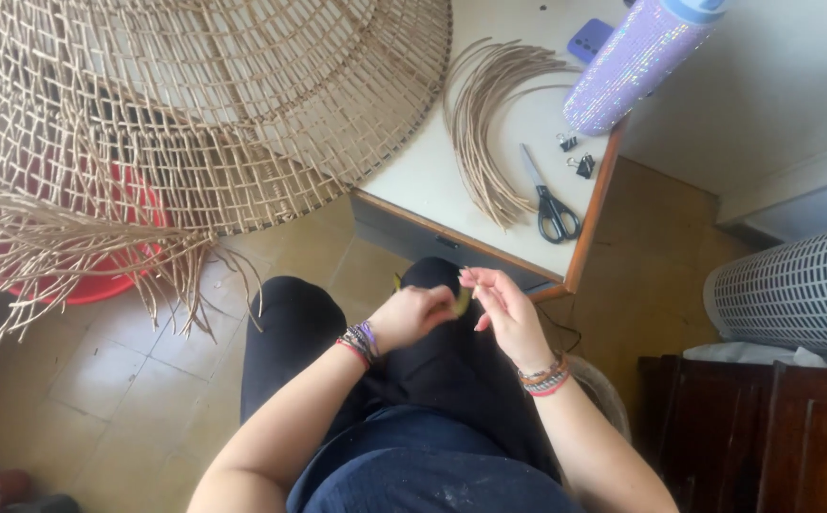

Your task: Measuring and cutting rattan sticks to specific lengths using a tape measure and scissors for furniture or craft production.

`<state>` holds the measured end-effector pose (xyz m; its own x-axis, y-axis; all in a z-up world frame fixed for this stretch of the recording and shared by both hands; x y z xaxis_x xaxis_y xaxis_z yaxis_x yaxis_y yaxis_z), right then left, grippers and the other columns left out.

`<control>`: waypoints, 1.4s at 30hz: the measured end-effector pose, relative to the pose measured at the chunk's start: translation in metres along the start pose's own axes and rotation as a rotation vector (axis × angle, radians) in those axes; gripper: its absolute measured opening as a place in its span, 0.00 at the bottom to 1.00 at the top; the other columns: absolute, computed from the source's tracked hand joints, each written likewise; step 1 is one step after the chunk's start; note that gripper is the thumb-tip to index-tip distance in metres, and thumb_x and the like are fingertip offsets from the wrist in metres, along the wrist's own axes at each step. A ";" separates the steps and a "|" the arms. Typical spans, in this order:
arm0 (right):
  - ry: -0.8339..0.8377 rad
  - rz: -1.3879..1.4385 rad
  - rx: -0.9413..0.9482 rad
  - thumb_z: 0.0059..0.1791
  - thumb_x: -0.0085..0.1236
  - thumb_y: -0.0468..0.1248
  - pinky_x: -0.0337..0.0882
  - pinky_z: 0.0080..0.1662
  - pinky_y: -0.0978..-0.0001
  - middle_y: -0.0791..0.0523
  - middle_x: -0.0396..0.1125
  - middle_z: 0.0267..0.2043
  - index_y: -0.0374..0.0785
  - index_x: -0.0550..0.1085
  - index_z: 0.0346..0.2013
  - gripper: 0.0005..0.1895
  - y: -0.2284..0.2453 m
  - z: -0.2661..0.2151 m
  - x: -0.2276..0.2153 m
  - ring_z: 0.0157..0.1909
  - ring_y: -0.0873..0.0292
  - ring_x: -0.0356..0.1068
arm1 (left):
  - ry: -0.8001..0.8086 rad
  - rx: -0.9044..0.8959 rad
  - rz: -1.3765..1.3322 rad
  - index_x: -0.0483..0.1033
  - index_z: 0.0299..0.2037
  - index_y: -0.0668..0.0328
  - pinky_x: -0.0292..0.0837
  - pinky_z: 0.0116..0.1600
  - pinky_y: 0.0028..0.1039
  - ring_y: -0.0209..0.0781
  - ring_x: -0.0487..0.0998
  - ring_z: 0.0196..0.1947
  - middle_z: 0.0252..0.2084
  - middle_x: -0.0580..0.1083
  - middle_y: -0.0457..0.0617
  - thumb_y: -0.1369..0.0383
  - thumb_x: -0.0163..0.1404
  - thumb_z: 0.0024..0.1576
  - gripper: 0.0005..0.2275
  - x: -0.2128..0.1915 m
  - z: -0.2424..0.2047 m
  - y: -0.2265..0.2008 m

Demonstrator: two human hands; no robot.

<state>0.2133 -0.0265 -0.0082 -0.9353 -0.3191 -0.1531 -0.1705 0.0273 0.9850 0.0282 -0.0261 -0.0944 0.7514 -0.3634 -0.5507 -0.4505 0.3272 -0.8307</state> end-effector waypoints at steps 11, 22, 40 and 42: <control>0.020 -0.704 0.071 0.58 0.47 0.42 0.76 0.46 0.55 0.51 0.76 0.34 0.43 0.72 0.43 0.08 -0.037 0.002 -0.047 0.41 0.48 0.76 | -0.071 -0.246 -0.015 0.82 0.32 0.51 0.76 0.36 0.35 0.48 0.78 0.25 0.22 0.78 0.49 0.60 0.57 0.55 0.07 -0.149 -0.077 -0.064; 0.328 0.074 -0.266 0.56 0.43 0.34 0.68 0.25 0.79 0.47 0.67 0.65 0.37 0.69 0.33 0.08 0.059 -0.007 0.028 0.18 0.69 0.67 | -0.334 -0.049 0.057 0.74 0.40 0.50 0.79 0.35 0.23 0.35 0.84 0.31 0.32 0.74 0.40 0.68 0.48 0.64 0.02 -0.104 -0.061 -0.116; 0.141 -0.069 -0.256 0.53 0.58 0.36 0.76 0.31 0.69 0.52 0.72 0.31 0.33 0.77 0.34 0.08 0.053 -0.008 0.039 0.34 0.60 0.76 | -0.616 -0.074 -1.037 0.59 0.71 0.60 0.78 0.54 0.37 0.49 0.80 0.52 0.50 0.79 0.63 0.72 0.39 0.67 0.21 -0.087 -0.057 -0.146; 0.122 -0.115 -0.259 0.53 0.58 0.36 0.78 0.36 0.64 0.51 0.74 0.31 0.34 0.79 0.35 0.07 0.049 -0.007 0.038 0.35 0.57 0.77 | -0.623 -0.043 -1.013 0.57 0.72 0.61 0.75 0.58 0.41 0.52 0.78 0.55 0.52 0.78 0.65 0.72 0.42 0.66 0.22 -0.085 -0.057 -0.147</control>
<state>0.1717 -0.0442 0.0350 -0.8678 -0.4176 -0.2694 -0.1738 -0.2528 0.9518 0.0028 -0.0925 0.0696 0.8742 0.0503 0.4829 0.4766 0.1014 -0.8733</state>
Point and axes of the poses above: each hand's wrist, its own z-axis towards the middle knuckle, its own x-axis out of the palm, y = z × x, the point moved 2 cm from there along z, towards the middle knuckle
